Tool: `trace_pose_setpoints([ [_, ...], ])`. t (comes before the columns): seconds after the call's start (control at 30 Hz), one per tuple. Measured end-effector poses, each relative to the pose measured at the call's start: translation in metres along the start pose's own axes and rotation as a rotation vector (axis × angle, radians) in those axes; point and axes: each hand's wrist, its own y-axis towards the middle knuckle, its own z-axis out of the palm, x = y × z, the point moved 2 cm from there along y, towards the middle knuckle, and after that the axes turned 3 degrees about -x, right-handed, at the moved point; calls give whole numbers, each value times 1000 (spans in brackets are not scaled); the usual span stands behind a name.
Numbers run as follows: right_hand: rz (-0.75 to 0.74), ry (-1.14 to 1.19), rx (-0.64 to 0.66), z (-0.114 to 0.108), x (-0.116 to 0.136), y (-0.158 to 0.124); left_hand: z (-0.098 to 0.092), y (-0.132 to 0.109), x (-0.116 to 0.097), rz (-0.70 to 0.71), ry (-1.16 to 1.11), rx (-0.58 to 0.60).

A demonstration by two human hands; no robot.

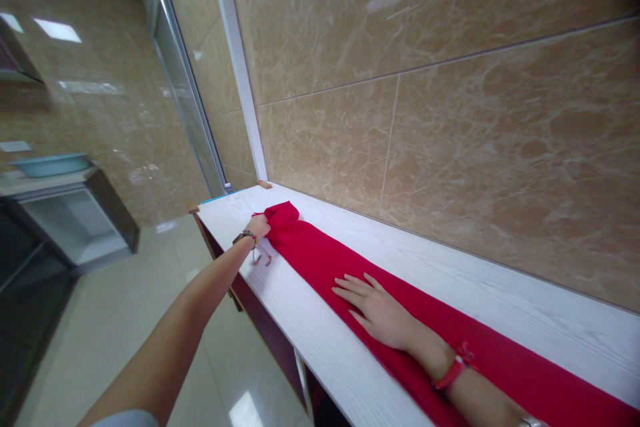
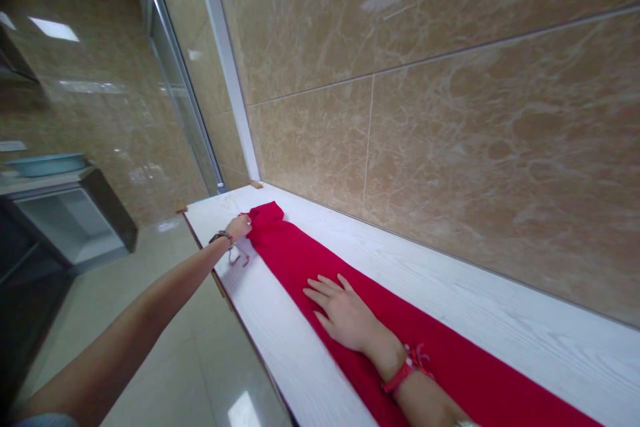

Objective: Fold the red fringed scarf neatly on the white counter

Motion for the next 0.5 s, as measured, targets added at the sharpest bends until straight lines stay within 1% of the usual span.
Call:
trace_pose_setpoints([
  [0.07, -3, -4, -16, 1, 0, 1, -3, -9, -3, -31, 22, -49],
  [0.1, -2, -7, -26, 1, 0, 2, -5, -16, -10, -13, 25, -87],
  [0.13, -1, -13, -36, 1, 1, 3, -5, -26, -20, 56, 24, -128],
  [0.17, 3, -22, -47, 1, 2, 3, -5, -37, -34, 175, 16, -162],
  [0.2, 12, -35, -58, 0, 2, 3, -3, -52, -51, 332, 4, -178],
  [0.23, 26, -53, -67, -2, 3, 2, 1, -68, -68, 507, -12, -170],
  [0.27, 48, -73, -77, -4, 3, -1, 6, -85, -84, 676, -26, -130],
  [0.3, 79, -91, -87, -8, 4, -7, 13, -102, -97, 808, -35, -64],
  [0.33, 121, -108, -96, -11, 4, -15, 19, -117, -108, 888, -37, 17],
  [0.4, 230, -133, -104, -19, 4, -42, 31, -139, -119, 940, -20, 166],
  [0.47, 355, -165, -88, -24, 5, -77, 36, -148, -122, 918, 5, 252],
  [0.5, 415, -186, -72, -26, 6, -97, 37, -148, -121, 901, 15, 273],
])
